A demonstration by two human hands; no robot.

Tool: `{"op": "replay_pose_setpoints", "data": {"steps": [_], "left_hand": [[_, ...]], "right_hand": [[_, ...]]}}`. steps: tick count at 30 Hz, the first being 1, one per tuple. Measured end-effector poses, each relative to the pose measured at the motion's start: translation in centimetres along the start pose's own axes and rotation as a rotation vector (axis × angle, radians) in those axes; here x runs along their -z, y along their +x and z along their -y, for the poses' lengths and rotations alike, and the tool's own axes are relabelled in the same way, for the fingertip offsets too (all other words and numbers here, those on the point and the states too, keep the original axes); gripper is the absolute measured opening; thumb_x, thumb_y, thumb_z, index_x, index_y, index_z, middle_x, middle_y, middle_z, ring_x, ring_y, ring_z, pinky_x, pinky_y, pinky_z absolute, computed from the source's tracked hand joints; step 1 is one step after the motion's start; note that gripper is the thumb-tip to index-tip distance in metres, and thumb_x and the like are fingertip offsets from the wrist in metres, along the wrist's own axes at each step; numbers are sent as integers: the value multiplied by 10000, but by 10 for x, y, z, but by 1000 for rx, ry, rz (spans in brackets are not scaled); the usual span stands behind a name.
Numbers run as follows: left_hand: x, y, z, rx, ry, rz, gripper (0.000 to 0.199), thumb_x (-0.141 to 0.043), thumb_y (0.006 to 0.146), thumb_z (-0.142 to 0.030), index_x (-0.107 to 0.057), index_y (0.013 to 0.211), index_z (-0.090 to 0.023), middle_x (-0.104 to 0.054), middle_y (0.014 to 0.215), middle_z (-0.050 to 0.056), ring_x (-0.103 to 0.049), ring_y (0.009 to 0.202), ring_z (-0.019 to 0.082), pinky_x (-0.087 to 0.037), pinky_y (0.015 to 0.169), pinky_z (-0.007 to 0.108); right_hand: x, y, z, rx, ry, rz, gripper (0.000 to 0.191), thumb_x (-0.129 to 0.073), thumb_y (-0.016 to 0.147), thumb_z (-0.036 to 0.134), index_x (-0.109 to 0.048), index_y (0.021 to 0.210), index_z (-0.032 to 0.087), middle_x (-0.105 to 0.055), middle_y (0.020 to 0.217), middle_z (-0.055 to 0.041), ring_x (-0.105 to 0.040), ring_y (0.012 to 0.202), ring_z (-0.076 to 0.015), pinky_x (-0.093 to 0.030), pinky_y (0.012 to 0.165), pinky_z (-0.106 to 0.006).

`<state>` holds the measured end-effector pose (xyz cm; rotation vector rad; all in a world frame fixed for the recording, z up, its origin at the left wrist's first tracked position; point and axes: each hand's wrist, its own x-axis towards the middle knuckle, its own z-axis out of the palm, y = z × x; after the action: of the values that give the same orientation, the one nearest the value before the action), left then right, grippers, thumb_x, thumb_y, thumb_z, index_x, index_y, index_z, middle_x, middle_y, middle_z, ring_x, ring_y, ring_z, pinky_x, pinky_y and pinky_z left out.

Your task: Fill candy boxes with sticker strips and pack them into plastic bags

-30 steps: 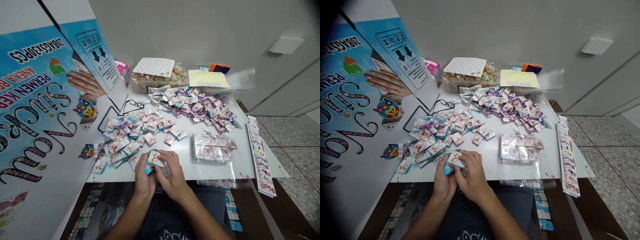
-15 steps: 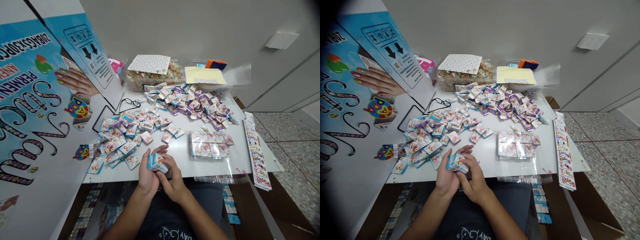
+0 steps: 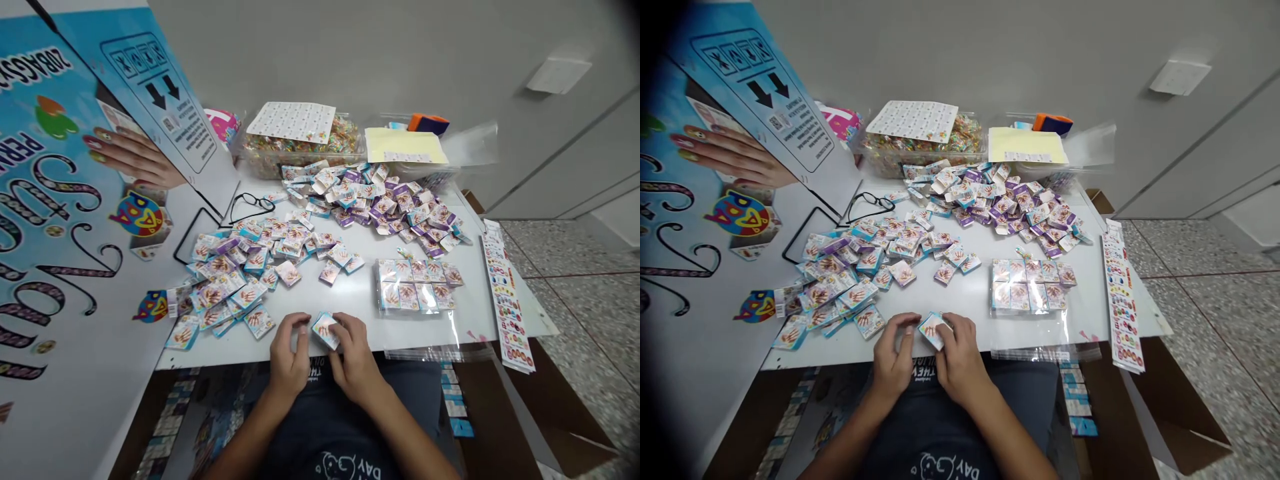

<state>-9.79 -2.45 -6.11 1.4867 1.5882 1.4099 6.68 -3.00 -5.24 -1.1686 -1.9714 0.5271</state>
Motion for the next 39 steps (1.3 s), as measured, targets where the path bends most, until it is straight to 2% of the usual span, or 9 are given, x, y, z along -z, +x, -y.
{"op": "replay_pose_setpoints", "data": {"steps": [5,9,13,19,23,25,31,36,39], "left_hand": [[5,-1,0,-224,251,273,504,-650,754,-158,-587,1251,-203,-666,1123,121,-613,1036,323,-479,932,474],[4,3,-4,-308,349,367,777,-666,723,-142,-431,1461,-205,-628,1241,154,-581,1123,353,-451,985,514],[0,6,-3,-337,333,439,876,-725,718,-207,-373,1521,-211,-620,1311,159,-577,1158,362,-455,989,517],[-13,-8,-1,-150,218,348,740,-678,779,-162,-433,1474,-224,-621,1353,160,-612,1189,335,-487,1009,529],[-9,-12,-1,51,-57,315,795,-743,743,-188,-410,1464,-217,-633,1356,162,-625,1237,305,-479,1079,505],[-5,-10,0,130,-174,307,703,-722,786,-188,-447,1433,-224,-664,1321,139,-651,1199,268,-486,1083,466],[-5,-8,-8,207,-323,295,414,-618,952,-356,-598,1345,-228,-674,1303,120,-660,1177,252,-525,1025,387],[-20,-10,-26,196,-350,253,483,-657,914,-507,-640,1303,-221,-733,1118,93,-698,930,233,-561,857,339],[-29,-3,-37,260,-378,172,518,-699,878,-523,-666,1295,-218,-740,1153,90,-700,943,236,-562,859,337]], "right_hand": [[-3,-3,-3,15,-45,-15,460,-540,868,80,-471,1304,206,-525,1348,-183,-537,1231,-317,-510,998,-563],[-3,-1,-7,-3,-4,-23,498,-525,837,56,-472,1306,213,-553,1330,-173,-559,1225,-304,-528,993,-540],[-4,-1,-10,-43,21,-35,509,-501,806,27,-493,1282,205,-553,1331,-172,-555,1244,-296,-521,1027,-538],[-7,2,-6,-83,62,-107,418,-508,855,62,-503,1250,197,-569,1308,-181,-581,1229,-290,-545,995,-510],[0,3,-3,-197,182,-145,327,-515,933,132,-503,1249,216,-622,1248,-136,-651,1129,-242,-569,953,-419],[3,1,-2,-211,223,-151,298,-522,968,174,-498,1261,226,-634,1234,-120,-664,1101,-227,-570,946,-393],[-1,-12,6,-141,287,-117,357,-496,1009,222,-447,1362,244,-602,1294,-128,-623,1188,-240,-539,1013,-429],[-13,-14,13,-105,307,-206,425,-422,1044,326,-362,1457,246,-553,1324,-139,-611,1180,-250,-553,977,-439],[-14,-12,13,-86,275,-263,435,-390,1053,357,-348,1475,257,-524,1323,-137,-561,1225,-268,-533,991,-467]]}}
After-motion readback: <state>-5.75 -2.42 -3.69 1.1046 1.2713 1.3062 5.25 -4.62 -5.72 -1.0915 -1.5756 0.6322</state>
